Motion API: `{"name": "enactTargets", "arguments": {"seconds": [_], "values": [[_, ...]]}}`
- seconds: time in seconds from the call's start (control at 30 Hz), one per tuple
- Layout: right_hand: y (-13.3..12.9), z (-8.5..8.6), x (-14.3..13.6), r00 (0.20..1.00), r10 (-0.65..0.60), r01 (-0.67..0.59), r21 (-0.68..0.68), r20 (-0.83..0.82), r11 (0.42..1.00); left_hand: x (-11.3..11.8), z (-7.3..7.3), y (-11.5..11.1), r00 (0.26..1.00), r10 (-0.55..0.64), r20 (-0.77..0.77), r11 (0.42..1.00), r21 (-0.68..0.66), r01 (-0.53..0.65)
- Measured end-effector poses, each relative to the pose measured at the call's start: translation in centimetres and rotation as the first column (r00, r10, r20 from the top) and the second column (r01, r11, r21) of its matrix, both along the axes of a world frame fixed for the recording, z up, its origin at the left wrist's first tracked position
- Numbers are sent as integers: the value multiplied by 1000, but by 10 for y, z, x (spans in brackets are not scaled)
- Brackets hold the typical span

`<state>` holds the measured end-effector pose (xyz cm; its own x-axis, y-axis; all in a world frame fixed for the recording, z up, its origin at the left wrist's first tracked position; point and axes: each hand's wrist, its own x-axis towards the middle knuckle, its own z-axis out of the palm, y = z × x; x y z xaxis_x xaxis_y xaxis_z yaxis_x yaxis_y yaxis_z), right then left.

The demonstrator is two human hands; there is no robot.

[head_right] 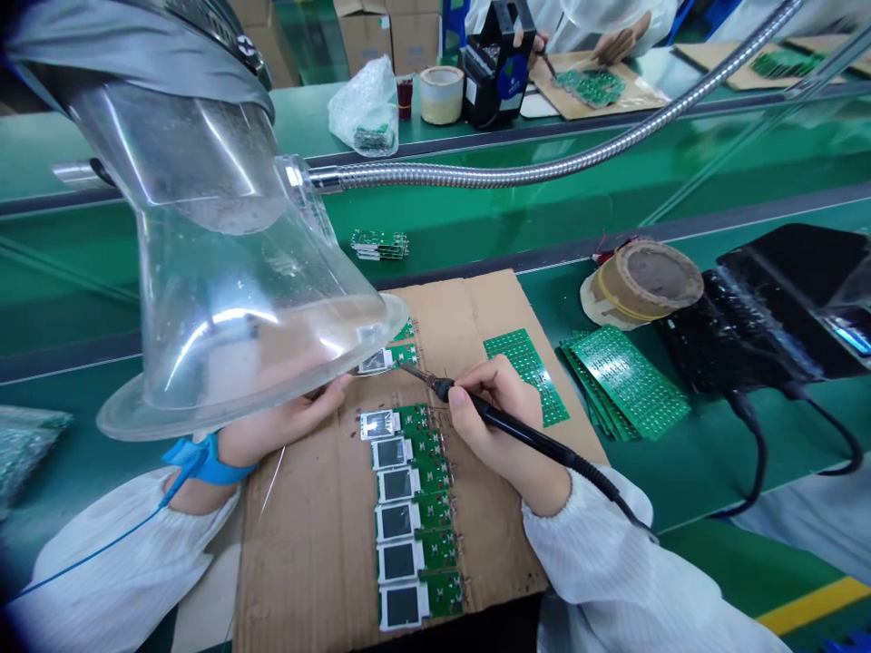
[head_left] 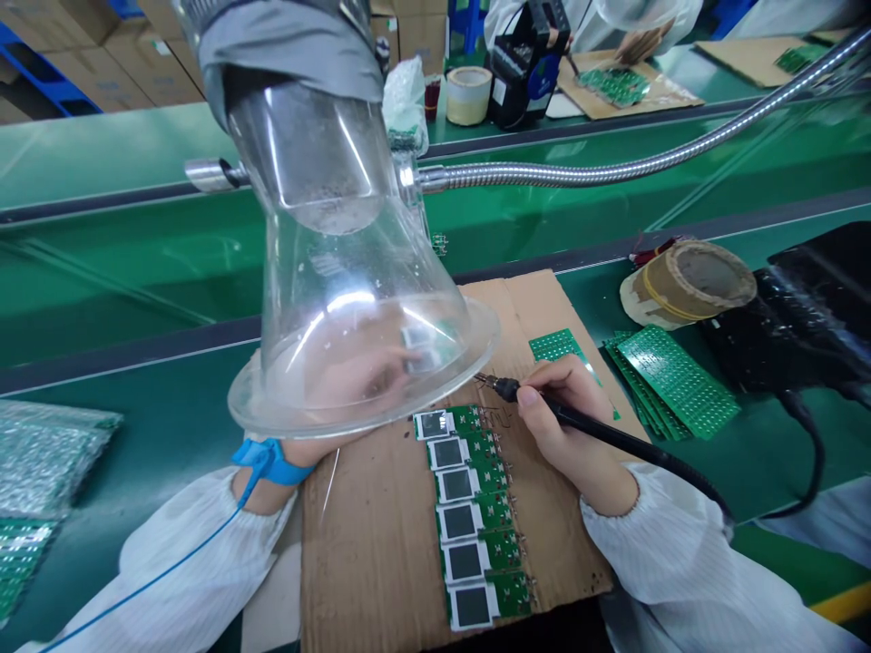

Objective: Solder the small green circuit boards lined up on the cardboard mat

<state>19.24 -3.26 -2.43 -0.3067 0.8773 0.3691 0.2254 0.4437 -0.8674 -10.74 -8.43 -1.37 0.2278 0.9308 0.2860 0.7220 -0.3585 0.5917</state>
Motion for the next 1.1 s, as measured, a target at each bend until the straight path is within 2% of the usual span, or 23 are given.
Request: {"name": "enactTargets", "arguments": {"seconds": [0.3, 0.4, 0.5, 0.63, 0.97, 1.1], "values": [[1, 20, -11, 988, 19, -26, 42, 154, 999, 0, -6, 1, 997, 1, -75, 996, 93, 6], [1, 18, -9, 988, 24, -28, 29, 155, 999, 1, -5, 2, 995, 25, -95, 991, 134, -12], [0, 12, -6, 996, 6, -8, 28, 93, 1000, 1, -3, 4, 997, -10, -72, 988, 153, 21], [0, 7, -3, 998, -7, 5, 27, 56, 1000, 1, -2, 3, 998, -1, -56, 992, 126, 8], [3, 16, -11, 989, -6, 1, 32, 150, 999, 3, -5, 2, 997, 2, -83, 997, 82, 5], [2, 11, -7, 992, 8, -6, -15, 128, 1000, 3, -5, 2, 997, 7, -77, 998, 67, -2]]}}
